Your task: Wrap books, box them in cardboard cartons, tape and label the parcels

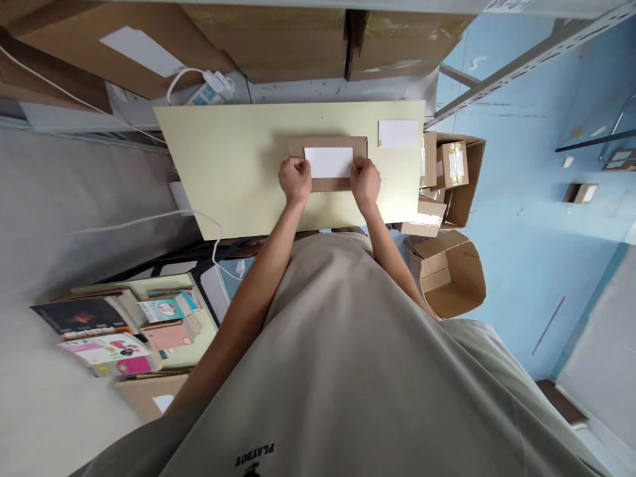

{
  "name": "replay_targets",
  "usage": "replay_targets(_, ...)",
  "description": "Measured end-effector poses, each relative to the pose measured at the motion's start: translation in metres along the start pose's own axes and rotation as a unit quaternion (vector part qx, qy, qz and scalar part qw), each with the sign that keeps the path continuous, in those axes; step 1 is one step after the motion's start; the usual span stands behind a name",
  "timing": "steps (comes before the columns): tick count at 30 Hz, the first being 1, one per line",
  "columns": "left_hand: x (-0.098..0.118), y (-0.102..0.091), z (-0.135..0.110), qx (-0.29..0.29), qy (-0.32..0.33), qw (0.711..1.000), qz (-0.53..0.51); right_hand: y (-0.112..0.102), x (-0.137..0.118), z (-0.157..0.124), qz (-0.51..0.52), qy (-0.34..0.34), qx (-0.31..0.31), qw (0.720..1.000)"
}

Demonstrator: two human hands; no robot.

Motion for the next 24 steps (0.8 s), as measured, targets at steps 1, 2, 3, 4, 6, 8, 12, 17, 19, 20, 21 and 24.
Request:
replay_targets(1,0.001,0.000,-0.001,0.002,0.002,1.000,0.001,-0.003,-0.001,-0.001,-0.009,-0.007,-0.002,1.000)
replay_targets(2,0.001,0.000,-0.002,0.005,0.004,1.000,0.005,-0.005,-0.004,-0.002,-0.017,-0.020,-0.008,1.000)
replay_targets(3,0.001,0.001,-0.002,0.009,0.006,1.000,0.009,-0.007,-0.009,-0.001,-0.022,-0.038,-0.021,0.999)
replay_targets(4,0.002,0.001,-0.003,0.015,0.008,1.000,0.012,-0.008,-0.015,0.001,-0.023,-0.056,-0.040,0.997)
replay_targets(6,0.002,0.003,-0.005,0.030,0.019,0.999,0.009,-0.008,-0.030,0.009,-0.019,-0.083,-0.083,0.993)
replay_targets(8,0.001,0.004,-0.006,0.045,0.036,0.998,0.000,-0.005,-0.046,0.020,-0.009,-0.087,-0.107,0.990)
replay_targets(12,-0.001,0.005,-0.006,0.044,0.045,0.998,-0.009,-0.003,-0.068,0.028,0.013,-0.071,-0.106,0.992)
replay_targets(17,-0.004,0.004,-0.006,0.018,0.027,0.999,-0.011,0.001,-0.070,0.004,-0.002,-0.104,-0.179,0.978)
replay_targets(19,-0.004,0.003,-0.006,0.019,0.026,0.999,-0.010,0.006,-0.073,0.003,-0.007,-0.121,-0.193,0.974)
replay_targets(20,-0.004,0.003,-0.007,0.022,0.025,0.999,-0.008,0.008,-0.076,0.005,-0.006,-0.125,-0.191,0.974)
replay_targets(21,-0.003,0.003,-0.008,0.024,0.024,0.999,-0.005,0.012,-0.081,0.009,-0.004,-0.126,-0.184,0.975)
replay_targets(24,0.000,0.003,-0.010,0.030,0.023,0.999,-0.001,0.020,-0.102,0.023,-0.004,-0.128,-0.155,0.980)
Point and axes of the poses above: each hand's wrist, its own z-axis towards the middle knuckle, its own y-axis out of the palm, x = y × z, the point moved 2 cm from there along z, towards the middle knuckle, and after that the axes turned 5 degrees about y, right-handed, at the moved point
